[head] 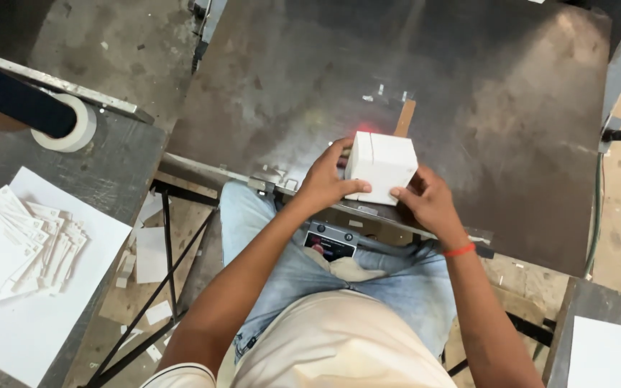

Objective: Sorting and stacking white paper cards or labels in a manufacturing environment.

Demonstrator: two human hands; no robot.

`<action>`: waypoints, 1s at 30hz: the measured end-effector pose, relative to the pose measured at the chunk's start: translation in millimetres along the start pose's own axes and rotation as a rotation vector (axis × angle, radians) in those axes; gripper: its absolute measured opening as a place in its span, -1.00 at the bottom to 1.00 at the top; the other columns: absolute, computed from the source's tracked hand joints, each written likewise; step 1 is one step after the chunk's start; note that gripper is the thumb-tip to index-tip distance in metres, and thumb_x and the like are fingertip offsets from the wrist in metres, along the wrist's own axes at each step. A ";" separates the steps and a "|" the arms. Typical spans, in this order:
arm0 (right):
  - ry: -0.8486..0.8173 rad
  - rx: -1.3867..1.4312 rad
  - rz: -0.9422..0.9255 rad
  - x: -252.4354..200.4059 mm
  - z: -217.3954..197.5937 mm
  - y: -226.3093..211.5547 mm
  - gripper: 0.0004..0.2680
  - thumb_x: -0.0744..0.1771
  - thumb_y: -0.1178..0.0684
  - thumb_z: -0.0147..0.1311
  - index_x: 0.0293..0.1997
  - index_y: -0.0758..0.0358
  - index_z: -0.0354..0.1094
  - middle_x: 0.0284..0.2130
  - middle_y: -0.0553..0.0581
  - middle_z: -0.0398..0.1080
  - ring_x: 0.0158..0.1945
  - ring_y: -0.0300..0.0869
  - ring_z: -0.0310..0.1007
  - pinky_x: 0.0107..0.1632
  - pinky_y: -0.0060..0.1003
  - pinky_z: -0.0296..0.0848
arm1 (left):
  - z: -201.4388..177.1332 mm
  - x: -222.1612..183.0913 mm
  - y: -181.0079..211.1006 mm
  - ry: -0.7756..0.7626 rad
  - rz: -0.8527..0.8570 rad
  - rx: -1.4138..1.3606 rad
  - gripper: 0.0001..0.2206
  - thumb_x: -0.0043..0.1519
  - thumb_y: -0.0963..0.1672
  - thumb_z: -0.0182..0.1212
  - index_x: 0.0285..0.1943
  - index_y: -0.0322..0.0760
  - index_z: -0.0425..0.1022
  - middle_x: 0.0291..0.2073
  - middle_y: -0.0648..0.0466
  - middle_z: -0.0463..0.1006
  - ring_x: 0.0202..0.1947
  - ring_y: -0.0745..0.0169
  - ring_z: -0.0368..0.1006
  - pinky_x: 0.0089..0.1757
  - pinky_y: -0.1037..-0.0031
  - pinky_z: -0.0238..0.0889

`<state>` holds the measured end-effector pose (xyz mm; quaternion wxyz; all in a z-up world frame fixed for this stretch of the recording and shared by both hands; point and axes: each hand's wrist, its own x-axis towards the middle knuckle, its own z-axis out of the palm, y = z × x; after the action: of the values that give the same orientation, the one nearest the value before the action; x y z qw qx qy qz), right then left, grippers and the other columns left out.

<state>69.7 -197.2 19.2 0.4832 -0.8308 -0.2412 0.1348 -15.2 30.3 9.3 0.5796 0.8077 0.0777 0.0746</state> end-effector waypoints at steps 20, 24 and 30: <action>0.056 0.237 0.040 -2.7 43.0 12.3 -0.82 0.46 0.11 0.09 0.07 0.50 0.39 -0.11 0.24 0.50 -0.07 -0.14 0.53 0.01 -0.28 0.53 | -45.4 -120.1 13.5 0.425 -0.387 -0.994 -0.36 0.15 -0.11 0.43 0.30 -0.55 0.17 0.05 -0.25 0.52 0.04 0.11 0.53 0.03 0.39 0.44; -0.013 0.358 -0.086 -7.5 44.0 43.7 -0.87 0.52 0.16 0.05 0.05 0.50 0.37 -0.14 0.25 0.50 -0.03 -0.12 0.56 0.11 -0.27 0.57 | -114.1 -182.4 -16.1 0.777 -0.313 -0.952 -0.40 0.16 -0.13 0.42 0.30 -0.55 0.22 0.03 -0.18 0.54 0.03 0.13 0.53 0.03 0.41 0.43; -0.286 0.020 -0.126 115.5 10.6 281.9 -0.82 0.50 0.14 0.04 -0.01 0.58 0.33 -0.25 0.27 0.43 -0.16 -0.11 0.46 0.00 -0.24 0.46 | -264.1 -342.3 -26.6 1.645 -0.418 -0.666 -0.44 0.18 -0.06 0.39 0.31 -0.41 0.33 -0.09 -0.05 0.56 -0.12 0.14 0.45 -0.13 0.27 0.32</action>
<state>239.0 -245.5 -229.7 0.4596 -0.7814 -0.3580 0.2235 -406.1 210.4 57.4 0.5465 0.2601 0.5856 0.5392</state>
